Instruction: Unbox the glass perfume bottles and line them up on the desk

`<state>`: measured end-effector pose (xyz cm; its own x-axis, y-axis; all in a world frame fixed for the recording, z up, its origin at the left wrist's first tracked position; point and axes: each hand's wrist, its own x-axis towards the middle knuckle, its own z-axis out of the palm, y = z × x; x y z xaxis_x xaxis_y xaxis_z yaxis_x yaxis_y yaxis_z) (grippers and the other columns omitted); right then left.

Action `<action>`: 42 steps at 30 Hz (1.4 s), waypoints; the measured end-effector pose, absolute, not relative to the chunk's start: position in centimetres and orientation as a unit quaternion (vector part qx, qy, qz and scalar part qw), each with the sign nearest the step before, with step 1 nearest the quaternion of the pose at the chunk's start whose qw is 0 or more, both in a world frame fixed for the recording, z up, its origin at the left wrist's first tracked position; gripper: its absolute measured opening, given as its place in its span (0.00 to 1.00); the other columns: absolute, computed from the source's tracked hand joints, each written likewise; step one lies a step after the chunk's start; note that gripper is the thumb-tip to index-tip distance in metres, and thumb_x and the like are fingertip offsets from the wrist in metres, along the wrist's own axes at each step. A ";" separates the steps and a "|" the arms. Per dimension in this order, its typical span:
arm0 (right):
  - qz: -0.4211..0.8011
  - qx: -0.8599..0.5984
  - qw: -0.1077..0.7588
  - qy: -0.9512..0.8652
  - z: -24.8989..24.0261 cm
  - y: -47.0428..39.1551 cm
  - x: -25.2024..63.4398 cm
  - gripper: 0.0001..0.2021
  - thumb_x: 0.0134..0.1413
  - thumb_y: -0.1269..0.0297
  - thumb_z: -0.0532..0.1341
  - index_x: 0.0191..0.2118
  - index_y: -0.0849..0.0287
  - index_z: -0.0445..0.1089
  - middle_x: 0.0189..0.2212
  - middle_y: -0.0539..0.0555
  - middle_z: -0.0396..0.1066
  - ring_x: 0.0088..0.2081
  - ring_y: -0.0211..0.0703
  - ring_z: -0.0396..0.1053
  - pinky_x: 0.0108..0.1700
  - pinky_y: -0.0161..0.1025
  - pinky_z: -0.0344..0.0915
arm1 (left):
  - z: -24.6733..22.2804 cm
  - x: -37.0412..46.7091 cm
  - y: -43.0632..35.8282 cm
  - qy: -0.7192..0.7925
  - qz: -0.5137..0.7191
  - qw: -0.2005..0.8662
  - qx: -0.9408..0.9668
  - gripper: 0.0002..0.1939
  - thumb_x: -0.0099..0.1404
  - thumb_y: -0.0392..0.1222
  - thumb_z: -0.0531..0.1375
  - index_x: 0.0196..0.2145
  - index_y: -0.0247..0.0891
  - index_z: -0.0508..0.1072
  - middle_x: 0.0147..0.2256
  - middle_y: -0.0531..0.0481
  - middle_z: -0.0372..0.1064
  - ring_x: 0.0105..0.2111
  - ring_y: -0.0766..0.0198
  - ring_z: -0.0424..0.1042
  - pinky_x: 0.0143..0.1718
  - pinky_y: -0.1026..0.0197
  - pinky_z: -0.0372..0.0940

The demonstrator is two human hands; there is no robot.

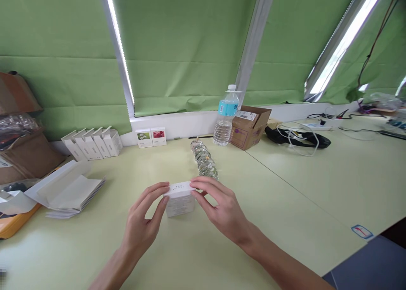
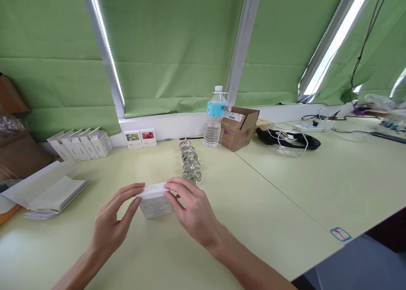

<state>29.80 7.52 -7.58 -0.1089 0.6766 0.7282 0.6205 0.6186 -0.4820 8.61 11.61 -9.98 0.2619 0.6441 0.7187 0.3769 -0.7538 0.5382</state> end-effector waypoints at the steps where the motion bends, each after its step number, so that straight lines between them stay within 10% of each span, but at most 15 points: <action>1: 0.029 -0.435 0.507 -0.744 -7.6 7.5 29.8 0.11 0.63 0.70 0.57 0.48 0.55 0.70 0.45 0.56 0.71 0.44 0.44 0.71 0.41 0.39 0.75 | -9.9 8.7 11.6 0.327 0.516 0.132 0.781 0.12 0.67 0.35 0.57 0.46 0.45 0.72 0.47 0.49 0.72 0.48 0.60 0.71 0.47 0.57 0.69; 42: 0.006 -0.434 0.499 -0.750 -7.8 7.7 29.6 0.10 0.63 0.73 0.57 0.47 0.57 0.71 0.45 0.55 0.70 0.43 0.40 0.71 0.44 0.37 0.71 | -9.9 8.4 11.5 0.293 0.518 0.099 0.797 0.14 0.65 0.29 0.58 0.45 0.43 0.73 0.47 0.49 0.71 0.47 0.63 0.71 0.45 0.60 0.68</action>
<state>29.58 7.75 -7.82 -0.1252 0.6573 0.7431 0.6457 0.6227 -0.4421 8.40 11.51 -9.93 0.2913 0.5705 0.7679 0.3655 -0.8082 0.4618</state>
